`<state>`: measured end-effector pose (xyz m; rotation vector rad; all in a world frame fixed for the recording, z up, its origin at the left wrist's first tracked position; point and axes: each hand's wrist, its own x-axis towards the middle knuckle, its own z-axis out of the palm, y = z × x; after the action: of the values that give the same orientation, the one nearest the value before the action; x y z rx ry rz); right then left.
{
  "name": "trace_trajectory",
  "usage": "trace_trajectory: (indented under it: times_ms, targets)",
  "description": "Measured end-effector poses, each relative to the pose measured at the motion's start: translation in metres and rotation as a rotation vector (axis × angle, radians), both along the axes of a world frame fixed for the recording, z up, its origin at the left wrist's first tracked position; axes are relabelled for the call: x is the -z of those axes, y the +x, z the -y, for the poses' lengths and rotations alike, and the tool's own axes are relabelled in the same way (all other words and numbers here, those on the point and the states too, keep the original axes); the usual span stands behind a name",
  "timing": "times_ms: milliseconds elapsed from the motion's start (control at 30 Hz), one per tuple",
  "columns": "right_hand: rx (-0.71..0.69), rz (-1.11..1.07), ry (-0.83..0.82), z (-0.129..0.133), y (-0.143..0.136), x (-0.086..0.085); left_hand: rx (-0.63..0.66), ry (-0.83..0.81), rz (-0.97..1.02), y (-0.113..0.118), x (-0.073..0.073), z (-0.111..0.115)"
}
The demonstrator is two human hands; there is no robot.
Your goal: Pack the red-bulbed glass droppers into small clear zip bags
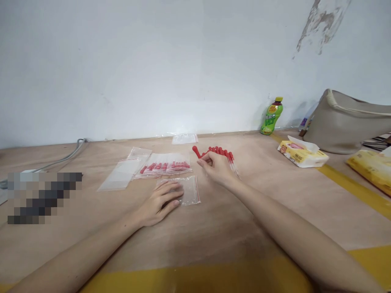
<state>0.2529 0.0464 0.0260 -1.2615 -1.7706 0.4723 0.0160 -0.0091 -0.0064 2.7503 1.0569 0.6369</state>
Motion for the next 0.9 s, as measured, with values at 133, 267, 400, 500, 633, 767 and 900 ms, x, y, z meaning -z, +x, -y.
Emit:
trace_trajectory:
  times_ms: [133, 267, 400, 500, 633, 767, 900]
  targets:
    - [-0.109, -0.445, -0.131, 0.026, 0.013, 0.026, -0.04, -0.003, 0.091, -0.002, 0.0, -0.001]
    - [-0.111, -0.594, -0.201, 0.034, 0.012, 0.044, -0.027, -0.061, 0.074, -0.013, -0.002, -0.006]
    - [-0.056, -0.687, -0.187, 0.03, 0.004, 0.052, 0.011, -0.136, 0.015, -0.021, -0.004, -0.008]
    - [-0.041, -0.691, -0.2, 0.027, 0.0, 0.056, 0.004, -0.153, 0.012, -0.021, -0.005, -0.008]
    - [-0.101, -0.705, -0.271, 0.026, -0.001, 0.061, 0.003, -0.163, 0.022, -0.018, -0.005, -0.008]
    - [-0.185, -0.687, -0.361, 0.026, 0.009, 0.062, 0.004, -0.186, 0.034, -0.018, -0.006, -0.008]
    - [-0.293, -0.288, -0.332, 0.028, 0.028, 0.053, 0.003, -0.219, 0.039, -0.019, -0.008, -0.009]
